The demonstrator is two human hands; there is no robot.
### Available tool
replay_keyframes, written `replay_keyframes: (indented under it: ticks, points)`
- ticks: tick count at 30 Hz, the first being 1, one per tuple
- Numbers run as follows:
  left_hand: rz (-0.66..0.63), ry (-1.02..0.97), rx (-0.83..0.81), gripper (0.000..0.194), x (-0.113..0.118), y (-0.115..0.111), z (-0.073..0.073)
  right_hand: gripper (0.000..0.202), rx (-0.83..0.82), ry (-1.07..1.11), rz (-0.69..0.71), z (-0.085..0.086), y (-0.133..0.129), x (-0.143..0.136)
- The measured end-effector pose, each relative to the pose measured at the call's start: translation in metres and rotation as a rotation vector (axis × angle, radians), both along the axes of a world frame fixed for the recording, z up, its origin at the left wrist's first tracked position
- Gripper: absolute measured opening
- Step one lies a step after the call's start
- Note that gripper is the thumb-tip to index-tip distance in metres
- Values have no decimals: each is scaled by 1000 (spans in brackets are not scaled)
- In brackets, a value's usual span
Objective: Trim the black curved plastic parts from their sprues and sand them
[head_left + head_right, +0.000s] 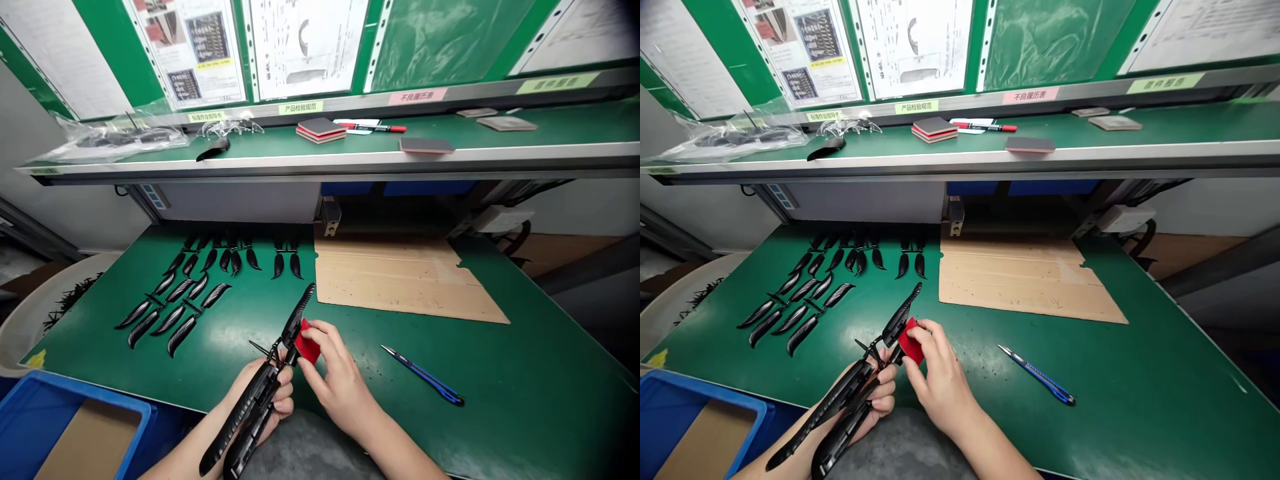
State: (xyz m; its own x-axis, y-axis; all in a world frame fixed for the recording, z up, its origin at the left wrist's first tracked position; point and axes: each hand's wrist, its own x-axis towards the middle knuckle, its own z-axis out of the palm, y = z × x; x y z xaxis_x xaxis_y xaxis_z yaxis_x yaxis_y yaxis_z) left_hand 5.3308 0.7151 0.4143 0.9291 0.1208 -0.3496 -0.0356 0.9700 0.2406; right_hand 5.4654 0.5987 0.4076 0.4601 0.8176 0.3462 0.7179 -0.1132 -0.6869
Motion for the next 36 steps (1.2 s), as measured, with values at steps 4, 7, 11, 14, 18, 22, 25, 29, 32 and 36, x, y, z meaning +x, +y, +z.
replay_keyframes:
  ticks: [4, 7, 11, 14, 18, 22, 25, 29, 32, 36]
  points:
    - [38, -5, -31, 14, -1, 2, -5, 47, -15, -241, 40, -1, -4, 1]
    - [61, 29, -44, 8, -1, 2, -8, 47, -66, -418, 125, -1, -8, -1]
    - [48, 34, -56, 7, -1, 0, -8, 43, -100, -481, 89, 2, -10, 0]
    - [33, 48, -55, 8, -1, -1, -7, 42, -102, -475, 124, 5, -10, 1]
    - [43, 56, -13, 7, -2, -3, -7, 42, -97, -465, 91, 6, -12, 2]
    - [45, 80, 10, 8, -3, -3, -8, 43, -120, -456, 141, 5, -11, 2]
    - [54, 75, -8, 9, -4, -3, -7, 42, -122, -445, 102, 5, -10, 3]
    - [39, 107, -18, 9, -3, -3, -5, 42, -122, -455, 165, 7, -10, 4]
    - [45, 98, -39, 10, -2, -3, -2, 41, -131, -443, 127, 8, -10, 5]
    - [41, 135, -33, 12, -1, -5, 1, 42, -119, -441, 174, 0, -8, 20]
